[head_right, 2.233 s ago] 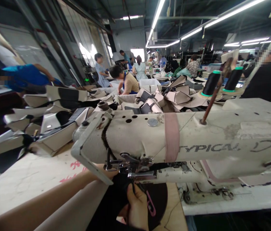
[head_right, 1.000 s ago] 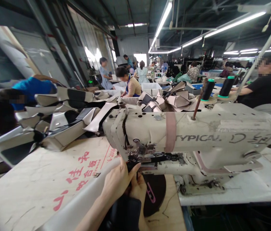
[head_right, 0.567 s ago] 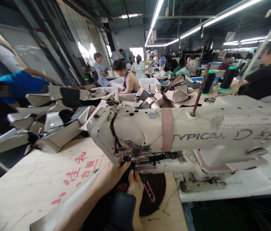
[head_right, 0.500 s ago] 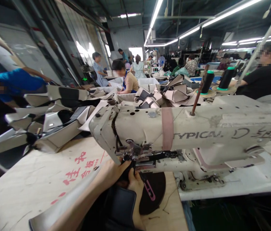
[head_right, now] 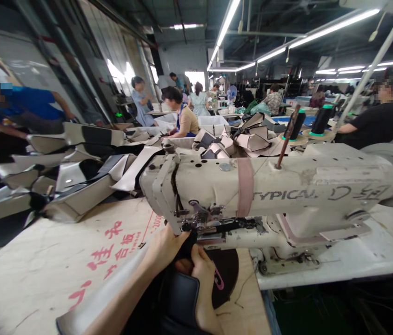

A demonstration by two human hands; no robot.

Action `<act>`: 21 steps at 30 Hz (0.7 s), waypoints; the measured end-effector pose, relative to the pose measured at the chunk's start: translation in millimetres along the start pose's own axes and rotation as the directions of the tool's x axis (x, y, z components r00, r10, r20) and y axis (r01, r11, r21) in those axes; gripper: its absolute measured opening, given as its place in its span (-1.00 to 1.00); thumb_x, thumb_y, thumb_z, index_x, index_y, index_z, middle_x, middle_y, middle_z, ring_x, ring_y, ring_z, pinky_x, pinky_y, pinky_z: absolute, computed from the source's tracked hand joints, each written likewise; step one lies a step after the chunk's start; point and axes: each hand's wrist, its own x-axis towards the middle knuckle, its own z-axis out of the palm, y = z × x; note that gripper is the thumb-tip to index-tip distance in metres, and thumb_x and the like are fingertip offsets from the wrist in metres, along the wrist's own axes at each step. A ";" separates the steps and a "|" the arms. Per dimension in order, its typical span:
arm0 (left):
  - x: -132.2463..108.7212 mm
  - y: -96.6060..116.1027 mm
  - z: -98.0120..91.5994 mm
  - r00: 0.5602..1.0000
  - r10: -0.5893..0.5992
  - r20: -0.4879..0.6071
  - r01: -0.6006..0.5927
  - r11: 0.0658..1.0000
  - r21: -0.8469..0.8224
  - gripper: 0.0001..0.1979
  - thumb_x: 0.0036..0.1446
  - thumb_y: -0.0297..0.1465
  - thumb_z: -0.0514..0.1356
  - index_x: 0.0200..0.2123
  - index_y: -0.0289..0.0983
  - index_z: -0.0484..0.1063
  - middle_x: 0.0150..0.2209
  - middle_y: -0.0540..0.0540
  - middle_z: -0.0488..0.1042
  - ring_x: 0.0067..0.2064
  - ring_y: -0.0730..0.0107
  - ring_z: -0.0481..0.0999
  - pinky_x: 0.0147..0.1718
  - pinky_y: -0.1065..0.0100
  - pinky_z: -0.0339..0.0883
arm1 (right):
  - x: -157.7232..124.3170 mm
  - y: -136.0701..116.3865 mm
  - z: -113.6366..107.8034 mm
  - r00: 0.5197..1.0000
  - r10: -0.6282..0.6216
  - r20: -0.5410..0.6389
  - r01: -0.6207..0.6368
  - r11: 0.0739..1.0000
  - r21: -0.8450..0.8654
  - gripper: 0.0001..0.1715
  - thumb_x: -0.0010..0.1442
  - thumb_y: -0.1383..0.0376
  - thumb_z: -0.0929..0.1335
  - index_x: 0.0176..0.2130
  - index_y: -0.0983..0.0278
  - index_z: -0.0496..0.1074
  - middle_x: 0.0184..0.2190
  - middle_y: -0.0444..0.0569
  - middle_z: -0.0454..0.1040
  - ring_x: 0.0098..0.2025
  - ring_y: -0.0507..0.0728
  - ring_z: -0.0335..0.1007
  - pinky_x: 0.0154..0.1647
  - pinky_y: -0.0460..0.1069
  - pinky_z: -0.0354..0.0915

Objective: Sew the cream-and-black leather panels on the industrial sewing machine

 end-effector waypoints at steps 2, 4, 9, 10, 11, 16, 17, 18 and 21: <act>0.3 0.9 0.5 1.000 -0.016 -0.011 0.016 1.000 -0.002 -0.73 0.11 -0.27 0.03 -0.15 -0.28 0.21 -0.26 -0.16 0.48 -0.24 0.17 0.52 -0.35 0.34 0.25 | 0.1 -1.5 -0.2 1.000 0.023 -0.007 -0.023 0.999 0.023 -0.45 -0.08 -0.06 0.40 -0.35 0.39 0.49 -0.57 -0.04 0.45 -0.51 0.11 0.39 -0.56 -0.08 0.29; -0.1 1.8 0.6 0.999 -0.029 -0.015 0.029 0.999 -0.013 -0.72 0.11 -0.26 0.03 -0.15 -0.29 0.21 -0.27 -0.17 0.49 -0.24 0.16 0.52 -0.35 0.34 0.26 | -3.9 -4.6 0.2 0.999 0.031 -0.020 -0.030 0.998 0.047 -0.46 -0.08 -0.04 0.40 -0.31 0.38 0.49 -0.55 -0.05 0.45 -0.45 0.13 0.41 -0.53 -0.09 0.30; -2.3 4.1 -0.7 0.997 -0.070 0.016 0.071 0.997 -0.010 -0.74 0.12 -0.24 0.01 -0.22 -0.29 0.24 -0.32 -0.19 0.50 -0.25 0.12 0.53 -0.36 0.31 0.25 | -13.5 -13.0 2.3 0.995 0.091 -0.039 -0.084 0.985 0.151 -0.53 -0.14 0.04 0.45 -0.33 0.35 0.47 -0.57 -0.09 0.43 -0.53 0.08 0.36 -0.57 -0.09 0.28; -2.5 4.1 -0.5 0.997 -0.077 0.018 0.078 0.997 -0.007 -0.75 0.12 -0.24 0.01 -0.23 -0.29 0.24 -0.32 -0.19 0.50 -0.26 0.12 0.53 -0.36 0.31 0.25 | -13.6 -13.3 2.5 0.993 0.112 -0.040 -0.104 0.981 0.166 -0.54 -0.17 0.05 0.46 -0.36 0.34 0.46 -0.60 -0.10 0.42 -0.56 0.08 0.34 -0.58 -0.09 0.28; -2.6 3.9 0.0 0.996 -0.082 0.018 0.082 0.997 -0.007 -0.75 0.12 -0.24 0.01 -0.23 -0.29 0.25 -0.32 -0.19 0.50 -0.26 0.11 0.53 -0.36 0.31 0.25 | -13.3 -12.8 2.4 0.991 0.128 -0.045 -0.119 0.978 0.172 -0.55 -0.19 0.06 0.46 -0.37 0.34 0.45 -0.62 -0.11 0.41 -0.57 0.08 0.34 -0.58 -0.08 0.29; -1.3 -0.3 4.1 0.998 -0.063 0.013 0.063 0.997 -0.041 -0.77 0.12 -0.24 0.02 -0.25 -0.27 0.23 -0.32 -0.16 0.51 -0.26 0.14 0.53 -0.37 0.32 0.24 | -10.1 -7.4 -1.6 0.986 0.141 -0.087 -0.127 0.981 0.144 -0.56 -0.15 0.05 0.44 -0.37 0.34 0.43 -0.60 -0.08 0.43 -0.51 0.13 0.41 -0.51 -0.05 0.34; -0.9 -1.0 4.7 0.998 -0.065 0.014 0.065 0.997 -0.045 -0.77 0.11 -0.23 0.02 -0.25 -0.26 0.23 -0.32 -0.15 0.51 -0.27 0.14 0.53 -0.38 0.32 0.24 | -9.4 -7.6 -2.8 0.987 0.140 -0.083 -0.128 0.983 0.133 -0.56 -0.16 0.06 0.44 -0.38 0.34 0.42 -0.60 -0.06 0.44 -0.51 0.14 0.41 -0.51 -0.05 0.35; -0.6 -1.4 5.1 0.997 -0.070 0.013 0.070 0.996 -0.048 -0.78 0.11 -0.23 0.02 -0.25 -0.25 0.23 -0.33 -0.14 0.51 -0.26 0.14 0.52 -0.37 0.32 0.24 | -8.8 -8.4 -3.8 0.987 0.141 -0.074 -0.132 0.984 0.121 -0.57 -0.19 0.07 0.45 -0.40 0.34 0.42 -0.59 -0.05 0.44 -0.51 0.15 0.41 -0.51 -0.04 0.35; -0.9 -1.2 5.6 0.997 -0.079 0.005 0.080 0.994 -0.072 -0.78 0.11 -0.23 0.03 -0.26 -0.24 0.23 -0.33 -0.13 0.50 -0.25 0.15 0.52 -0.36 0.33 0.24 | -8.7 -12.8 -5.3 0.990 0.128 -0.057 -0.123 0.989 0.082 -0.56 -0.26 0.10 0.48 -0.41 0.34 0.41 -0.56 -0.04 0.46 -0.51 0.17 0.42 -0.51 -0.03 0.35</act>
